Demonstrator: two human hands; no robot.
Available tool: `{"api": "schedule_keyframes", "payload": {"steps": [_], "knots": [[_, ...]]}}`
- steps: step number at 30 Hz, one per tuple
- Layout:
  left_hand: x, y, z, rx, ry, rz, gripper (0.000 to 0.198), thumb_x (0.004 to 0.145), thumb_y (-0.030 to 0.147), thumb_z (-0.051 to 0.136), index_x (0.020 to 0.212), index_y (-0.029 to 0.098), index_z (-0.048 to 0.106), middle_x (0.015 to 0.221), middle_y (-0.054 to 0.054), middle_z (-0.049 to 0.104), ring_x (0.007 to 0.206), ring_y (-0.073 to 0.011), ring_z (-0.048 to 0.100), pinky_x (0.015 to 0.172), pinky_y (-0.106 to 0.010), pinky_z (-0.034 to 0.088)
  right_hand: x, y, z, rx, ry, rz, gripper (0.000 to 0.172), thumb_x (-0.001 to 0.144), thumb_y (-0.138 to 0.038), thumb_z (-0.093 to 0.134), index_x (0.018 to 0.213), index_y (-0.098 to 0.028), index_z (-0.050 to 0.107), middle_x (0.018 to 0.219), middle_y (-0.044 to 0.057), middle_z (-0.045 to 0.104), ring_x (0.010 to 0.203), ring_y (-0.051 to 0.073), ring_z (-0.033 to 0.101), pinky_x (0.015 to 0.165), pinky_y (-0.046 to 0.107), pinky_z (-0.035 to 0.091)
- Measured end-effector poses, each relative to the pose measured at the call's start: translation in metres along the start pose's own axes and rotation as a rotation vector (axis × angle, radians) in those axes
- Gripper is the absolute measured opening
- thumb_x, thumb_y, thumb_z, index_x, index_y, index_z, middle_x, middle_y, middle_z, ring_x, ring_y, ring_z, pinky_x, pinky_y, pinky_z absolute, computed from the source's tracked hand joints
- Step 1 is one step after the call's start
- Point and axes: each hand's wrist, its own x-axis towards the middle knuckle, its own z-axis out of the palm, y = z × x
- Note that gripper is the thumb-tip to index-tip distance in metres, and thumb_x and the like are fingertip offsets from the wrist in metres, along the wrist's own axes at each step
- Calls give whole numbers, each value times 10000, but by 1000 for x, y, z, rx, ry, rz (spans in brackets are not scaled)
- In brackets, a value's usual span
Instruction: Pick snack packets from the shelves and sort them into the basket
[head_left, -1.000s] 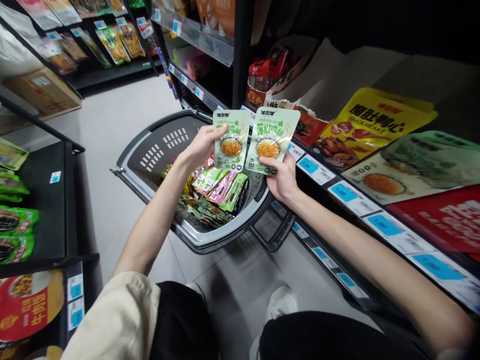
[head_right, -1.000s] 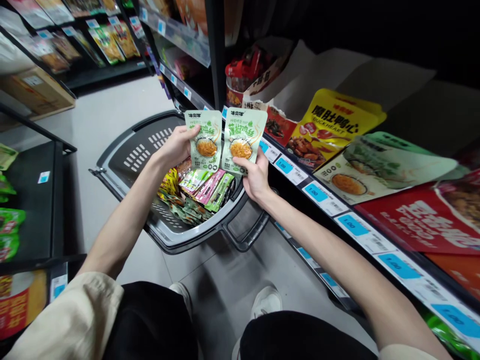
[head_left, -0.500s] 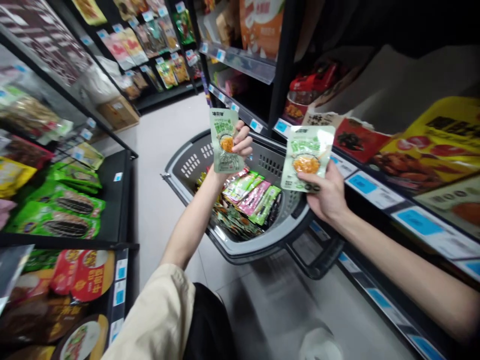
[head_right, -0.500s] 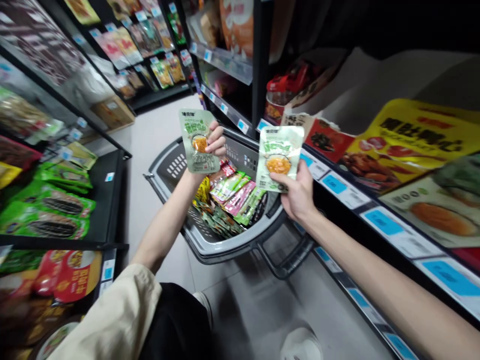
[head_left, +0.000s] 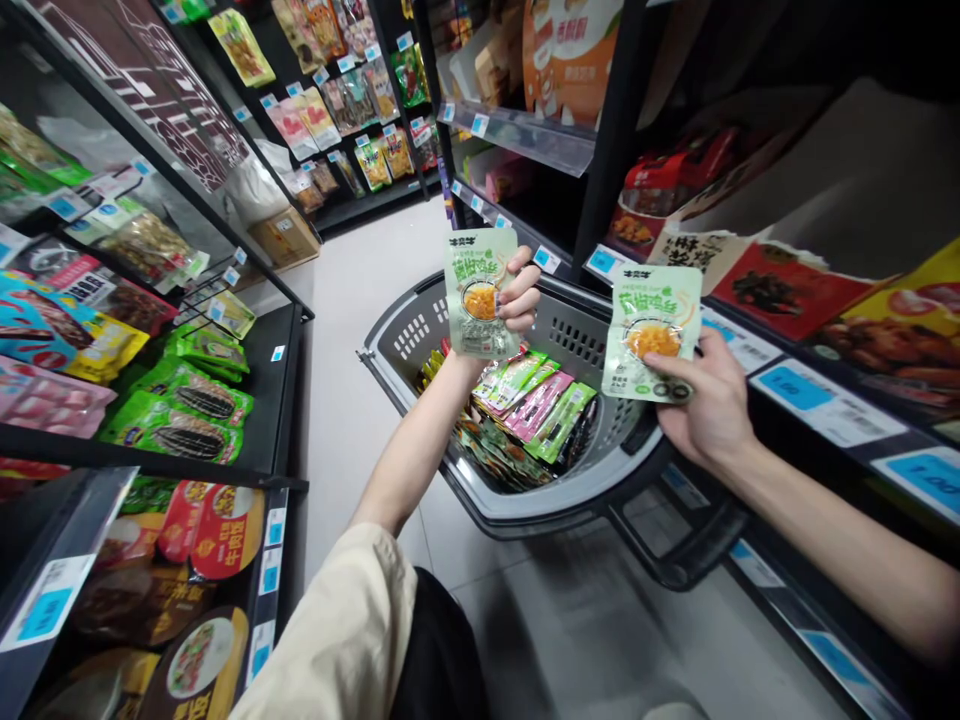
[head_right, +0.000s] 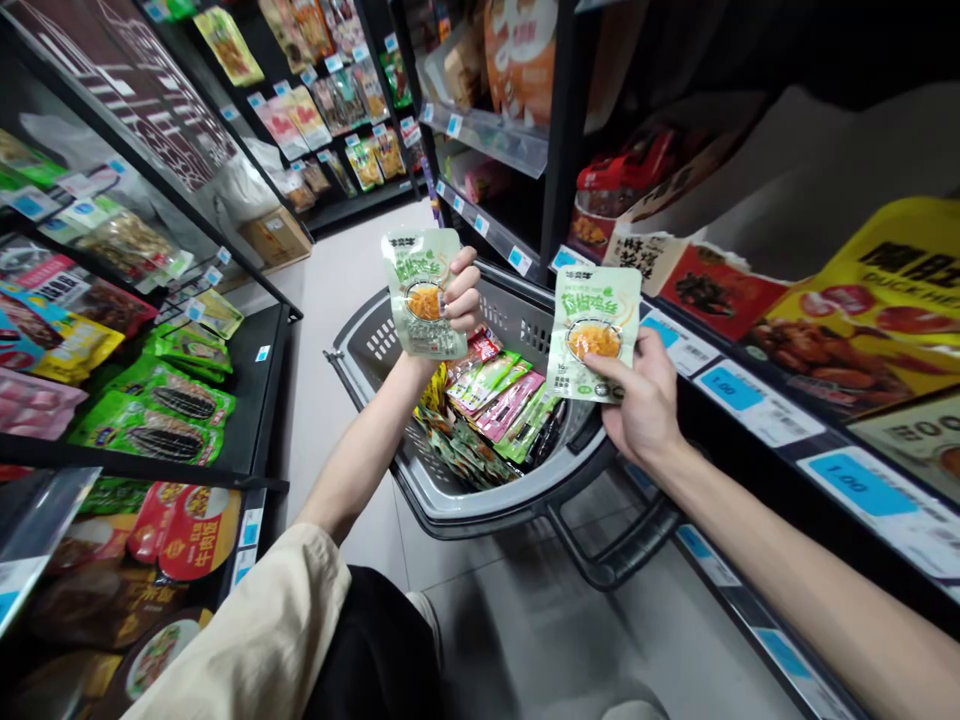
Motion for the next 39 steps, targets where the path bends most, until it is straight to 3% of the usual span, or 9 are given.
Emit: {"api": "schedule_keyframes", "payload": {"steps": [9,14,18,26,31,36,39], "knots": [[-1,0,1,24,-11,-34,436,964,685,410,1144,297,497,844,-50,570,589,-152,430,510,-314,386,-1,1,-1,-20,-12,-12,526,425,-147,882,896,-239,668,973,36,773,886,233,731,851,397,618],[-1,-2,0,-25,-75,25,439,966,693,392,1101,291,504,794,-34,549,553,-139,388,462,-296,343,-1,1,-3,-32,-43,-8,563,422,-153,899,915,-252,645,955,32,791,868,235,745,877,421,611],[-2,-1,0,-13,-59,30,448,966,706,387,1093,293,508,776,-30,540,539,-135,368,444,-292,321,-1,2,-3,-36,-62,-9,581,409,-143,893,915,-261,633,925,18,791,824,230,747,832,414,625],[-2,0,-2,32,-85,14,460,960,697,430,1173,297,509,948,-76,633,655,-165,505,524,-324,432,1,5,-6,-33,-77,-31,592,407,-147,914,903,-268,615,962,4,783,861,220,742,896,423,622],[1,-4,-7,141,-30,55,512,944,732,399,1209,308,509,1027,-88,653,668,-165,514,557,-343,464,1,7,-4,-35,-92,-81,622,425,-121,917,958,-260,626,1057,-13,752,974,195,716,981,379,593],[4,-8,-10,168,5,120,554,894,766,462,1226,328,528,1001,-70,653,743,-196,586,601,-354,505,-1,5,-4,-50,-135,-89,480,545,-206,870,936,-279,602,981,-38,736,955,203,705,949,406,611],[9,-8,-14,86,6,153,420,932,668,496,1167,326,559,904,-47,636,727,-192,600,570,-325,500,0,6,-7,-78,-156,-94,386,630,-258,824,926,-286,579,989,-18,736,1050,243,695,986,456,602]]}}
